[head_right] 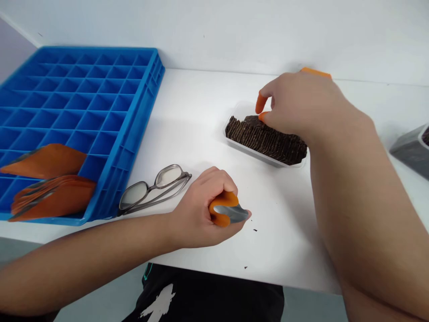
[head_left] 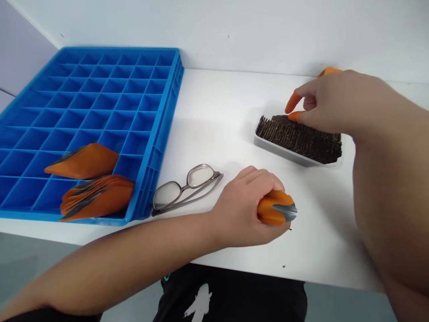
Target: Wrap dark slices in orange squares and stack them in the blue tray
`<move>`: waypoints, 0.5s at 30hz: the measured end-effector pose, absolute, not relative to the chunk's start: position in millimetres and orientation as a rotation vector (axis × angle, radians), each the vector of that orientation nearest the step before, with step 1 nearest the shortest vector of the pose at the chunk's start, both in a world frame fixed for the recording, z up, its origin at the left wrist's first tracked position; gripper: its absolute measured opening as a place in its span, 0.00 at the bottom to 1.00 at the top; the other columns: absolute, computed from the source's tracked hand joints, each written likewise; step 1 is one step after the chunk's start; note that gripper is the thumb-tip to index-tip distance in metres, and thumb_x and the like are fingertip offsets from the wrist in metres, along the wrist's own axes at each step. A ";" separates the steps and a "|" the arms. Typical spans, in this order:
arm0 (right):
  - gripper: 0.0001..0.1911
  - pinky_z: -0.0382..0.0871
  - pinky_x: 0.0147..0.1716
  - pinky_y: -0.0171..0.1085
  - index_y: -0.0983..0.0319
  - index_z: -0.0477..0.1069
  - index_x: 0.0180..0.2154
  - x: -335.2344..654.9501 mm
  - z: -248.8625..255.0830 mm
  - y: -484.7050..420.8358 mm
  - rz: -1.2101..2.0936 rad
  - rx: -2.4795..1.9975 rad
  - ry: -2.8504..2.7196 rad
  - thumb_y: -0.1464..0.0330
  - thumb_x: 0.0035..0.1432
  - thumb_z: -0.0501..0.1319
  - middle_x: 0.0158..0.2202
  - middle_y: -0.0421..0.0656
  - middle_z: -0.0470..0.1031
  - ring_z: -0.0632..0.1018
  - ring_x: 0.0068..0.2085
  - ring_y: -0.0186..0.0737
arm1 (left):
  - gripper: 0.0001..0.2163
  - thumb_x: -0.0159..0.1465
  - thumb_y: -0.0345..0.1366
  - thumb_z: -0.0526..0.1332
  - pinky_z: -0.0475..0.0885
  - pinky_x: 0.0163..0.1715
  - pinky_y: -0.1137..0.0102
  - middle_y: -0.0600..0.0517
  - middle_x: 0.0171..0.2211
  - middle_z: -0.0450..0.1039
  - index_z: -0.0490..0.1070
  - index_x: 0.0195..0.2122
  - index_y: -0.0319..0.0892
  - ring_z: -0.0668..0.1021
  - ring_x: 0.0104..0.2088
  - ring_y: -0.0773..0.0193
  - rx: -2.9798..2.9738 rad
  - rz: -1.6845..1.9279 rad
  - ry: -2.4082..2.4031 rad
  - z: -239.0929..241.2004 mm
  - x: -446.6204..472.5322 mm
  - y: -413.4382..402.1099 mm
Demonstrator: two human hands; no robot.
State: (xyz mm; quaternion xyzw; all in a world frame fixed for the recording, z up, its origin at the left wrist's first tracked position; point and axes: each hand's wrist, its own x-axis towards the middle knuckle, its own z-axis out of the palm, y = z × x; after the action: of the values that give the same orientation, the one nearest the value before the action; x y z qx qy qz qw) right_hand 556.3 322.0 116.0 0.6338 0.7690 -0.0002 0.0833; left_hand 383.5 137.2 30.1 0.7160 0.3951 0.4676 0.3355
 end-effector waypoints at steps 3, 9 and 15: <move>0.17 0.58 0.32 0.41 0.48 0.78 0.48 559.5 115.0 322.4 -0.073 1.843 2.277 0.61 0.55 0.65 0.39 0.40 0.78 0.70 0.31 0.38 | 0.15 0.56 0.29 0.70 0.67 0.38 0.71 0.59 0.29 0.68 0.61 0.34 0.43 0.67 0.32 0.70 1.874 1.227 1.022 29.3 383.5 136.9; 0.26 0.60 0.33 0.43 0.49 0.79 0.52 559.4 119.4 324.2 -0.260 1.865 2.117 0.45 0.57 0.68 0.34 0.44 0.77 0.73 0.33 0.42 | 0.15 0.56 0.29 0.70 0.66 0.38 0.70 0.59 0.29 0.68 0.61 0.34 0.43 0.67 0.32 0.69 1.885 1.223 1.020 29.4 383.7 137.2; 0.29 0.66 0.35 0.44 0.47 0.78 0.52 571.2 123.6 339.0 -0.355 1.809 2.117 0.41 0.55 0.69 0.46 0.44 0.78 0.76 0.37 0.43 | 0.15 0.56 0.29 0.70 0.67 0.38 0.70 0.59 0.29 0.68 0.62 0.34 0.43 0.67 0.32 0.69 1.876 1.214 1.017 29.9 383.6 137.9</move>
State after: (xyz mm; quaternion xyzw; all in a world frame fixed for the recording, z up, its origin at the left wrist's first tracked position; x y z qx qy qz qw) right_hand 571.2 339.0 123.6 0.6354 0.7436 -0.1247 0.1665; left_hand 383.6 137.9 29.9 0.7195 0.3900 0.4658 0.3366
